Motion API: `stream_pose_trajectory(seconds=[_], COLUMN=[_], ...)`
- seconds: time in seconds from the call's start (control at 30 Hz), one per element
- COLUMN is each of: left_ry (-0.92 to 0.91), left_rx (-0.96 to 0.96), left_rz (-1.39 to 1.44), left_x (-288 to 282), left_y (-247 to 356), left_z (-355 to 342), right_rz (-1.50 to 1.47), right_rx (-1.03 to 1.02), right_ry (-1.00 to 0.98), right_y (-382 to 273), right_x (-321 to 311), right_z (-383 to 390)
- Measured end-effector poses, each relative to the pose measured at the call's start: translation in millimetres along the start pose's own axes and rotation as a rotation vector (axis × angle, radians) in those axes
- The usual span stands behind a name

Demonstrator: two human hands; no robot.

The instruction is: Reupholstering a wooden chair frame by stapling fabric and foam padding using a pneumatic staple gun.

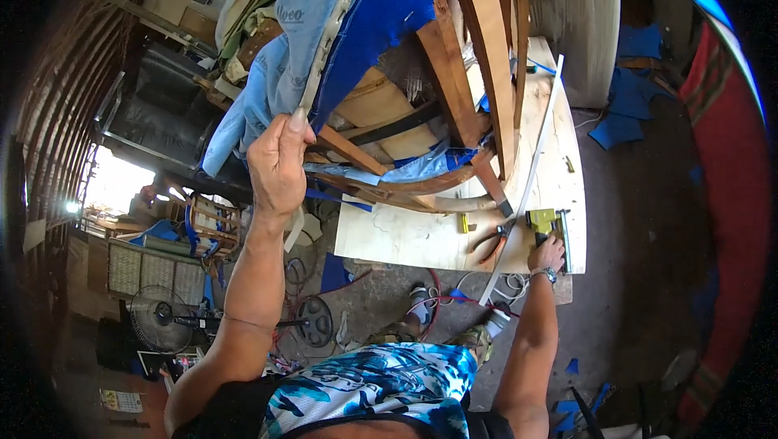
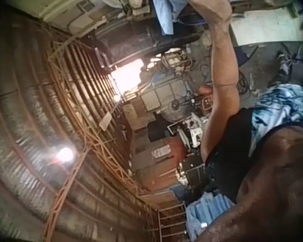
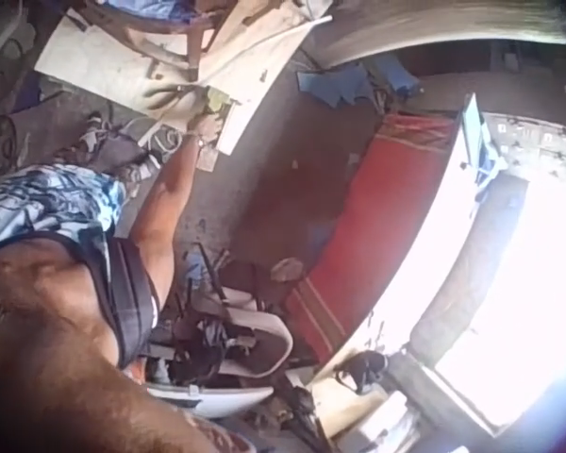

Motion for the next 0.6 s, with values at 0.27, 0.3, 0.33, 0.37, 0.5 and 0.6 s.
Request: stream_pose_trajectory(seconds=[0.27,0.3,0.33,0.37,0.5,0.6], left_ry=[0.204,0.209,0.268,0.328,0.358,0.354], left_rx=[0.072,0.069,0.109,0.148,0.135,0.075], left_rz=[0.048,0.048,0.076,0.104,0.108,0.188], left_x=[16.2,17.5,19.1,21.0,27.9,30.2], left_y=[-0.4,1.1,3.4,4.4,5.0,17.7], left_z=[17.2,17.6,18.6,19.8,14.8,11.0], right_rz=[0.02,0.023,0.022,0.021,0.027,0.053], right_rx=[0.06,0.056,0.064,0.071,0.084,0.116], right_ry=[-0.126,-0.123,-0.127,-0.13,-0.107,-0.118], right_y=[8.7,6.9,8.7,9.9,15.0,16.4], right_x=[7.8,8.5,10.0,11.8,21.1,19.1], right_z=[-10.4,-12.1,-13.4,-14.7,-19.1,-22.9])
Point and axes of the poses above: each hand's wrist, its own z-axis away from the middle knuckle, its own x-axis out of the palm, y = z × x, the point moved 1 cm from there along -z, towards the middle knuckle, and after that the axes turned 6 degrees about -z, right-handed, at the moved point
